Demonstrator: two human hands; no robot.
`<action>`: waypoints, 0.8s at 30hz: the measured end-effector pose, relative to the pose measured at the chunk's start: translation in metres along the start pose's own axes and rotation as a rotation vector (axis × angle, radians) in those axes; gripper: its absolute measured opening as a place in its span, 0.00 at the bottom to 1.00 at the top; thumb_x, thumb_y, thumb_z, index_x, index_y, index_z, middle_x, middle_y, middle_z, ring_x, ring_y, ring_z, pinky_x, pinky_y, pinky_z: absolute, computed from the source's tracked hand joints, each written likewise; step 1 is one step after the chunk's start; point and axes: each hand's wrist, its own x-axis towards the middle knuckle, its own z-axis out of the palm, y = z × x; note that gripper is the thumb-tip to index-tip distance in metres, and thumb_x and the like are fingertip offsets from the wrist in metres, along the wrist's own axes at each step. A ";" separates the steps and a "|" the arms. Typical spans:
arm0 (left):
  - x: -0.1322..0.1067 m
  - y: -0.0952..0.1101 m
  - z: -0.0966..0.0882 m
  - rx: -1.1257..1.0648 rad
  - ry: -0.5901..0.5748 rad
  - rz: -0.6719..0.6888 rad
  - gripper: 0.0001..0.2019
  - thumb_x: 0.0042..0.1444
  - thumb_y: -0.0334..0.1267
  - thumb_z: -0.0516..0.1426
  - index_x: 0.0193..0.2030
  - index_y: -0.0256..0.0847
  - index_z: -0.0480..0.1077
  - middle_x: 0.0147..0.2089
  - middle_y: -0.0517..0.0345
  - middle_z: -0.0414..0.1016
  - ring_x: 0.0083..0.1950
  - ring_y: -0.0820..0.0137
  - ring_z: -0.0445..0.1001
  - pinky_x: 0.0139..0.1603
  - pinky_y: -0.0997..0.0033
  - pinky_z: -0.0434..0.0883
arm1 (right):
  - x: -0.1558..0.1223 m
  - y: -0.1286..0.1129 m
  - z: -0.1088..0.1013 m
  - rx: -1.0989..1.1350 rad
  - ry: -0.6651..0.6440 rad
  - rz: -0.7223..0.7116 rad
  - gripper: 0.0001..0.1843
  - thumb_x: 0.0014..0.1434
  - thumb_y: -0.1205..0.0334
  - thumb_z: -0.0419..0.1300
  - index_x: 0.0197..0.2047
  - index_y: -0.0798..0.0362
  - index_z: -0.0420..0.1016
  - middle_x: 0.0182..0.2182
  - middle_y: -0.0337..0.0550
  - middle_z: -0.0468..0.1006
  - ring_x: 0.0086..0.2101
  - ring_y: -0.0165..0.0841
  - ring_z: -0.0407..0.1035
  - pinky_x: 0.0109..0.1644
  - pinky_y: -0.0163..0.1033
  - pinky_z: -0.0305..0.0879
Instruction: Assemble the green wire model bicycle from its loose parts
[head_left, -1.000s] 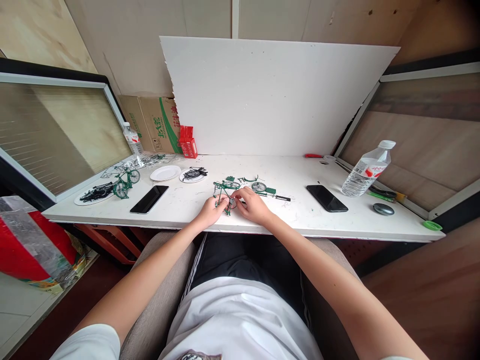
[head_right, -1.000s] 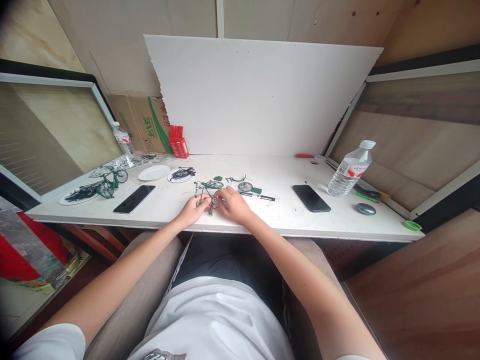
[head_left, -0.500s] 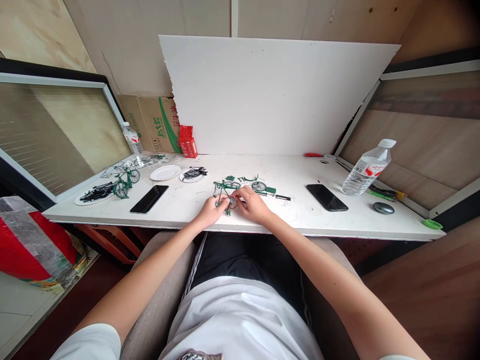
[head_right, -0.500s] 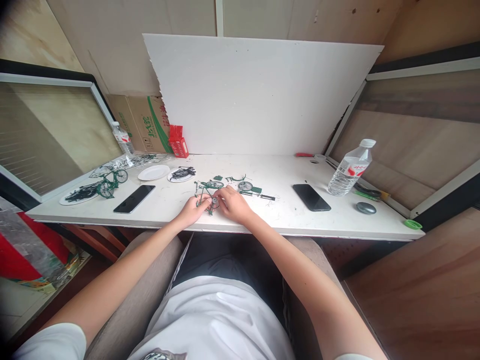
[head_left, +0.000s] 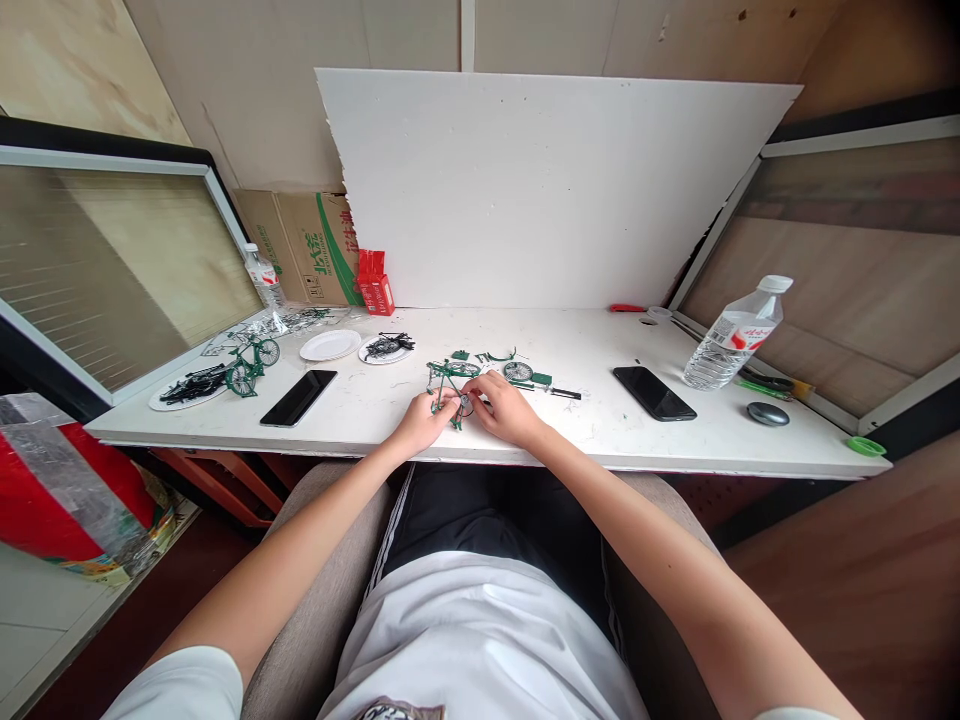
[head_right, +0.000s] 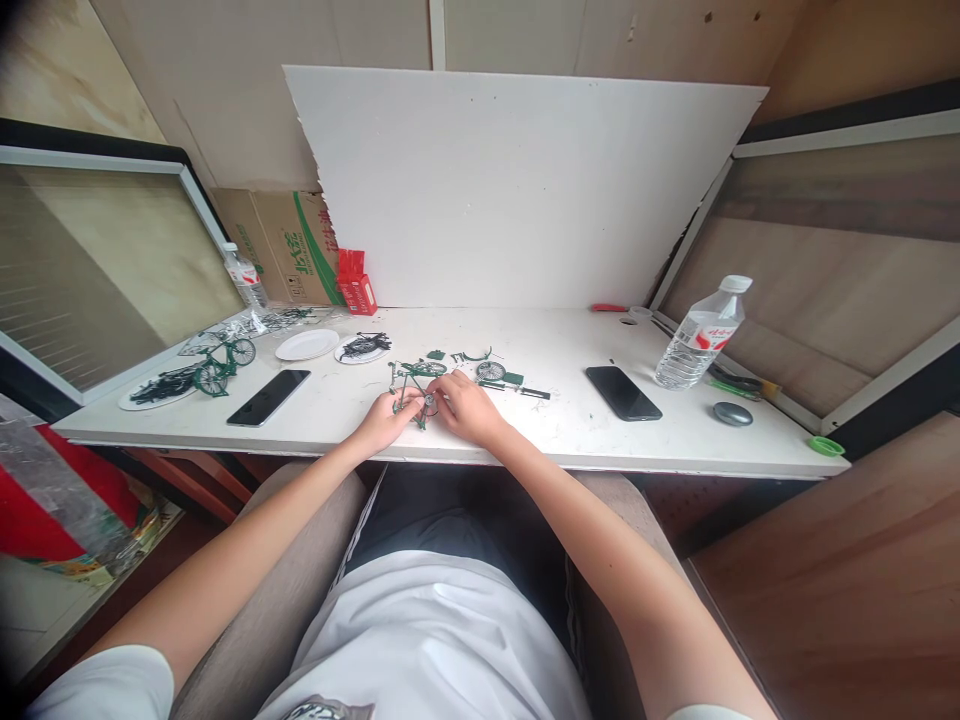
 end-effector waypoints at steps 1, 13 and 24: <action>0.000 0.000 0.000 0.003 -0.001 0.001 0.16 0.68 0.50 0.57 0.41 0.39 0.77 0.38 0.50 0.82 0.41 0.61 0.80 0.48 0.63 0.76 | 0.000 0.000 0.000 0.001 0.001 0.001 0.09 0.72 0.67 0.55 0.51 0.48 0.73 0.41 0.48 0.80 0.45 0.43 0.72 0.47 0.46 0.69; 0.000 0.000 0.000 0.026 0.008 -0.008 0.14 0.67 0.48 0.58 0.41 0.39 0.77 0.38 0.51 0.82 0.41 0.61 0.80 0.48 0.63 0.76 | 0.000 0.000 0.000 -0.003 -0.009 0.004 0.10 0.71 0.67 0.54 0.51 0.48 0.73 0.39 0.48 0.79 0.45 0.43 0.71 0.46 0.46 0.69; -0.001 0.002 0.000 0.003 0.010 -0.014 0.13 0.67 0.47 0.58 0.42 0.39 0.76 0.38 0.51 0.82 0.41 0.62 0.80 0.47 0.64 0.76 | 0.000 0.001 0.001 -0.029 0.012 -0.024 0.10 0.70 0.69 0.55 0.50 0.49 0.73 0.41 0.48 0.79 0.44 0.43 0.69 0.47 0.46 0.68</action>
